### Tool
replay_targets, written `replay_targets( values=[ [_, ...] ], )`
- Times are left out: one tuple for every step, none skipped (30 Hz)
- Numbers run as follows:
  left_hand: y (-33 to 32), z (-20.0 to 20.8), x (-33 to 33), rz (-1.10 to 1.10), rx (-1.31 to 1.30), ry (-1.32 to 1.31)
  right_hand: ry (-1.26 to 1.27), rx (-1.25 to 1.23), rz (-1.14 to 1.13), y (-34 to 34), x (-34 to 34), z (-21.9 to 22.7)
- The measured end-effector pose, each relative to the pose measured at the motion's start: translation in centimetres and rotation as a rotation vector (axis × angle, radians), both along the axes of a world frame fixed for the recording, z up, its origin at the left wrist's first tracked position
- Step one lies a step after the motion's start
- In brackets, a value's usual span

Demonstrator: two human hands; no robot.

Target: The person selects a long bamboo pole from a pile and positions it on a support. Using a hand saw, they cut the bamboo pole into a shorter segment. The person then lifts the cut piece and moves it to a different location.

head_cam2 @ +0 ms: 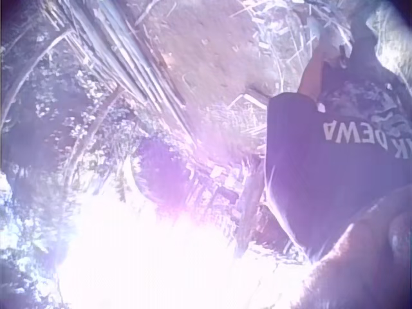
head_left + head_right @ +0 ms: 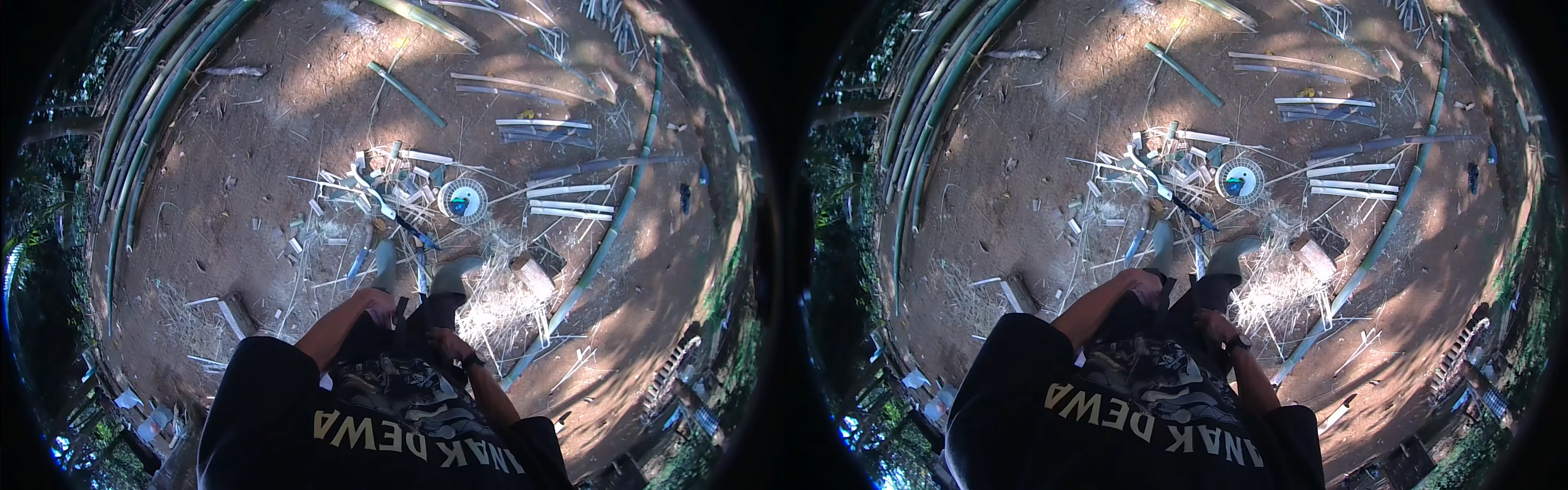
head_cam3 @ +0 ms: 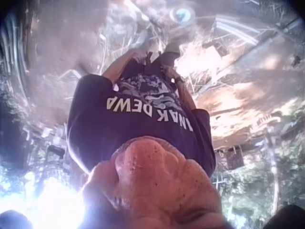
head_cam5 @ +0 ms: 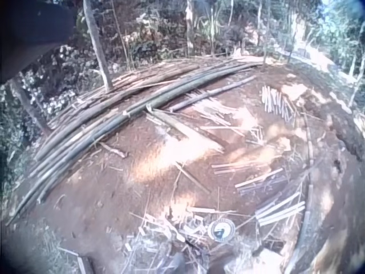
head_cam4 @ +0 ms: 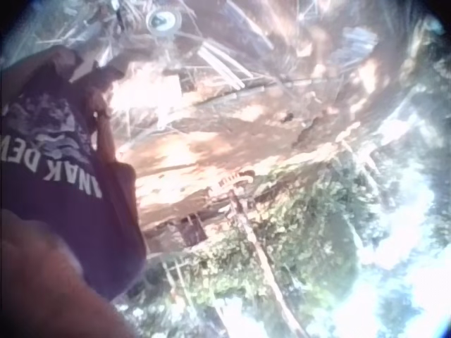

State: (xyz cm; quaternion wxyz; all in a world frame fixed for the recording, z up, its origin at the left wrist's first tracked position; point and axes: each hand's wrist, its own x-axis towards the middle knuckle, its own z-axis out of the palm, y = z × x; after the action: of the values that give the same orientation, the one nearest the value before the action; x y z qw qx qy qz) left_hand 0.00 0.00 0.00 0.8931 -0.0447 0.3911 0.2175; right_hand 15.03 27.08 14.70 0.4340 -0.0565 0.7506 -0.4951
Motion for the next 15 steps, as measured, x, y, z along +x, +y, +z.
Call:
replay_targets(
  values=[
    [1.0,0.5,-2.1,0.023,-0.009,0.051,-0.007,0.049,0.046,1.0,-1.6,-0.6],
    [2.4,2.9,-2.9,0.027,-0.014,0.065,-0.053,0.100,0.075,1.5,-1.2,-0.8],
    [2.7,6.2,-3.2,0.035,-0.038,0.075,-0.102,0.131,0.112,1.2,-0.1,-0.7],
    [3.3,8.4,-4.3,0.047,-0.052,0.137,-0.115,0.153,0.080,1.2,0.0,-0.6],
    [3.9,10.1,-5.2,0.057,-0.064,0.198,-0.130,0.177,0.045,0.9,0.3,-0.5],
    [3.8,10.7,-5.9,0.078,-0.088,0.272,-0.130,0.192,0.024,0.6,0.3,-1.0],
    [2.8,8.3,-5.6,0.039,0.006,0.358,-0.146,0.231,0.015,0.2,0.8,-2.0],
    [1.6,4.7,-5.2,-0.005,0.103,0.440,-0.165,0.272,0.003,-0.3,1.3,-2.8],
    [1.2,3.1,-5.4,-0.013,0.127,0.525,-0.190,0.310,-0.014,-0.7,1.7,-3.9],
    [1.1,1.3,-5.8,-0.027,0.154,0.614,-0.232,0.344,-0.027,-0.7,1.6,-4.2],
    [1.9,0.7,-6.8,-0.002,0.121,0.713,-0.274,0.388,-0.047,-0.3,1.3,-4.0],
    [2.7,0.0,-7.8,0.023,0.088,0.810,-0.319,0.432,-0.067,-0.2,1.0,-4.3],
    [2.9,-1.2,-8.6,0.265,-0.104,0.767,-0.295,0.420,-0.060,0.2,1.5,-5.6],
    [3.2,-2.8,-9.3,0.309,-0.139,0.787,-0.276,0.439,-0.065,0.3,1.2,-6.1],
    [3.6,-4.7,-10.1,0.351,-0.174,0.805,-0.259,0.459,-0.071,0.6,1.2,-6.4]
  ],
)
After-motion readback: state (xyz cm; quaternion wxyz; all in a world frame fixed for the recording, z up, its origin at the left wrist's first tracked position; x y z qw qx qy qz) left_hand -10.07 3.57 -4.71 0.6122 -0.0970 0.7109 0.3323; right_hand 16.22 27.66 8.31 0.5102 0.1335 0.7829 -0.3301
